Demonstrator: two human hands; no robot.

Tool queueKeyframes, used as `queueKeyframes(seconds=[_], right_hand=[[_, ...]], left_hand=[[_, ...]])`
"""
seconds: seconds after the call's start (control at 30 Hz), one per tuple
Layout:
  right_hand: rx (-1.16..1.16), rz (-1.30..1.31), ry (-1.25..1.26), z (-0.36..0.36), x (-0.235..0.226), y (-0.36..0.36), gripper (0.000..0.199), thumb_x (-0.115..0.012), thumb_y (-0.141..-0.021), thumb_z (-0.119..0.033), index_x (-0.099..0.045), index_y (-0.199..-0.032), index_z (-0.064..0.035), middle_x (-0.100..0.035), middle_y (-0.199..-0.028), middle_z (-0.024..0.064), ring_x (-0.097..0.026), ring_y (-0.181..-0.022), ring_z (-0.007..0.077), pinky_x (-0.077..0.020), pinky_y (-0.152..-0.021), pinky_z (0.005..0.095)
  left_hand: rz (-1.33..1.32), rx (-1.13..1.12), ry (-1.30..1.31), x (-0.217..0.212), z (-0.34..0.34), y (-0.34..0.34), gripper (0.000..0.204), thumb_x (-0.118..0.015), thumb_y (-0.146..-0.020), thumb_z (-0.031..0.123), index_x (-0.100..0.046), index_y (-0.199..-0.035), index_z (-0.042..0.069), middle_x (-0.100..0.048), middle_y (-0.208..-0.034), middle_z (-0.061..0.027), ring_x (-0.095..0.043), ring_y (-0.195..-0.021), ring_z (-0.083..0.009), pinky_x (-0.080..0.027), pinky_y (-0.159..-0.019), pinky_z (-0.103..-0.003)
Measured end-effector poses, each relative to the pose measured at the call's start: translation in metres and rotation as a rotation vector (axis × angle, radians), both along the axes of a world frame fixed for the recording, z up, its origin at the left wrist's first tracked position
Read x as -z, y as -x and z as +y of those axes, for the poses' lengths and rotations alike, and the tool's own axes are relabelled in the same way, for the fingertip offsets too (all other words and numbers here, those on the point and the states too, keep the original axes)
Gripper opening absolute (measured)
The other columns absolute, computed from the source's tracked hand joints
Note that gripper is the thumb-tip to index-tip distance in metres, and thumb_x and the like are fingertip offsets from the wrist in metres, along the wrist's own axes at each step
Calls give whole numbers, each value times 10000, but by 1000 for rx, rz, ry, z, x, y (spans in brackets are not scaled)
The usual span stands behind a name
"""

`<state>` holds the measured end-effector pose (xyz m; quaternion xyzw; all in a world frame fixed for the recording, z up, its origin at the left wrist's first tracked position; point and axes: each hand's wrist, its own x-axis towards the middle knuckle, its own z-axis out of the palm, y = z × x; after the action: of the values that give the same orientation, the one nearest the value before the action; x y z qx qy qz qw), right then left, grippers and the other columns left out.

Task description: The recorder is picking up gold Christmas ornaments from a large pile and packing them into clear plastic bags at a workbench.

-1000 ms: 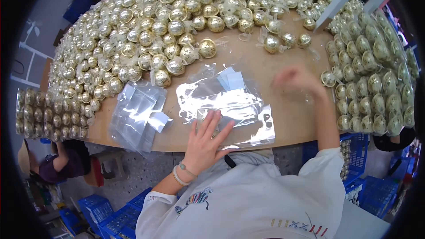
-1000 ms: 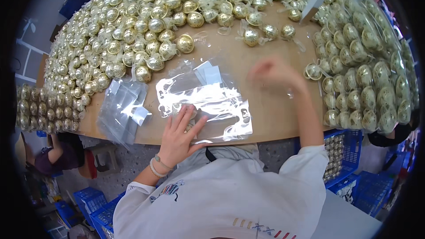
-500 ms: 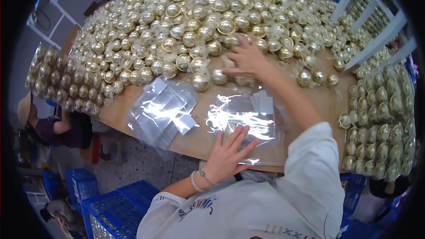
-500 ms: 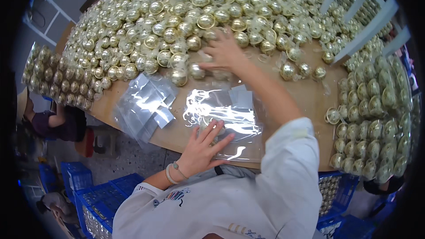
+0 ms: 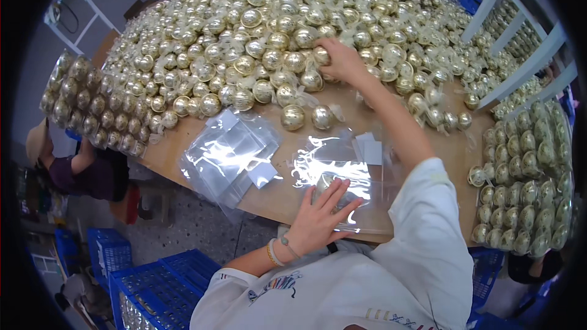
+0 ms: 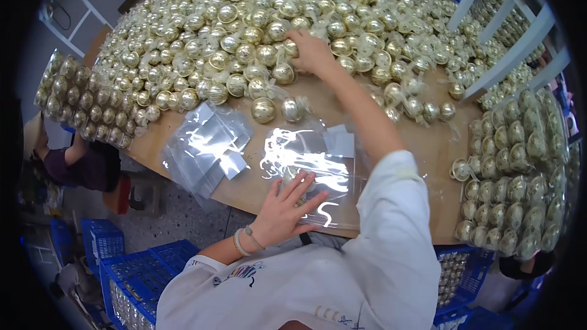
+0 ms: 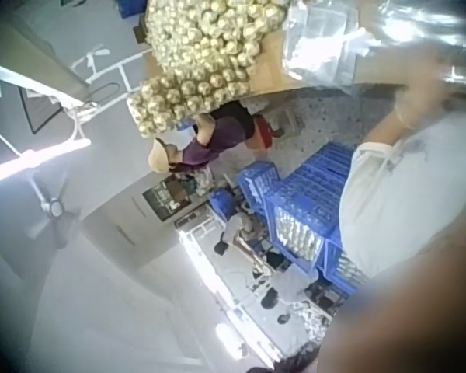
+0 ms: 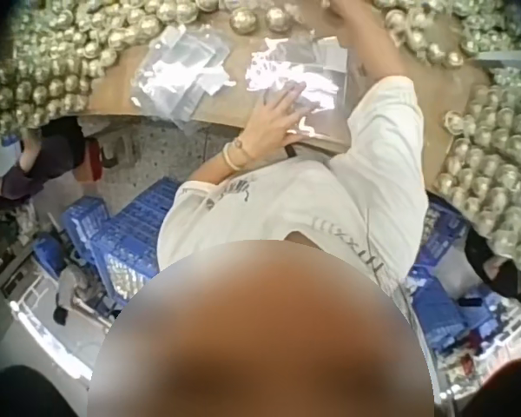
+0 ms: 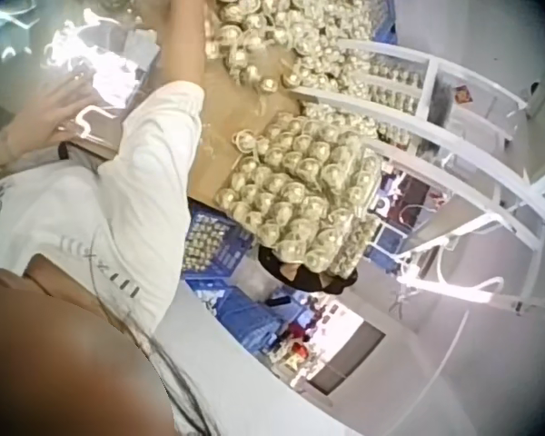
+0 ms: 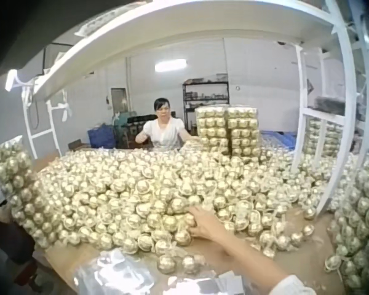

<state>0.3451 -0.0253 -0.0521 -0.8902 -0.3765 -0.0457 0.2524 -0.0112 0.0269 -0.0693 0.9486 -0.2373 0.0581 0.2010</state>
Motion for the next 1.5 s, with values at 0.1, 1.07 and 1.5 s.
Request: queueKeyframes(seconds=[0.1, 1.07, 1.5], right_hand=[[-22, 515, -540, -99, -45, 95, 580, -767, -759, -217, -520, -1277, -134, -606, -1110, 62, -626, -891, 186, -526, -797, 376], [54, 979, -672, -210, 28, 250, 225, -641, -895, -89, -669, -1092, 17, -691, -947, 90, -650, -882, 127, -531, -764, 254], [-71, 1599, -645, -214, 24, 279, 427, -535, -970, -118, -466, -1366, 27, -548, -1325, 179, -615, -1122, 281, -544, -903, 344]], left_hand=[[72, -3, 32, -5, 3, -2, 804, -723, -747, 471, -398, -1451, 254, -304, -1526, -136, -301, -1401, -286, -298, -1004, -578], [127, 16, -80, -25, 4, -9, 648, -752, -745, 437, -542, -1336, 278, -273, -1509, -234, -263, -1387, -425, -253, -1071, -606], [84, 25, 32, -6, 12, -16, 797, -767, -699, 432, -450, -1409, 260, -330, -1508, -101, -284, -1394, -341, -246, -1067, -622]])
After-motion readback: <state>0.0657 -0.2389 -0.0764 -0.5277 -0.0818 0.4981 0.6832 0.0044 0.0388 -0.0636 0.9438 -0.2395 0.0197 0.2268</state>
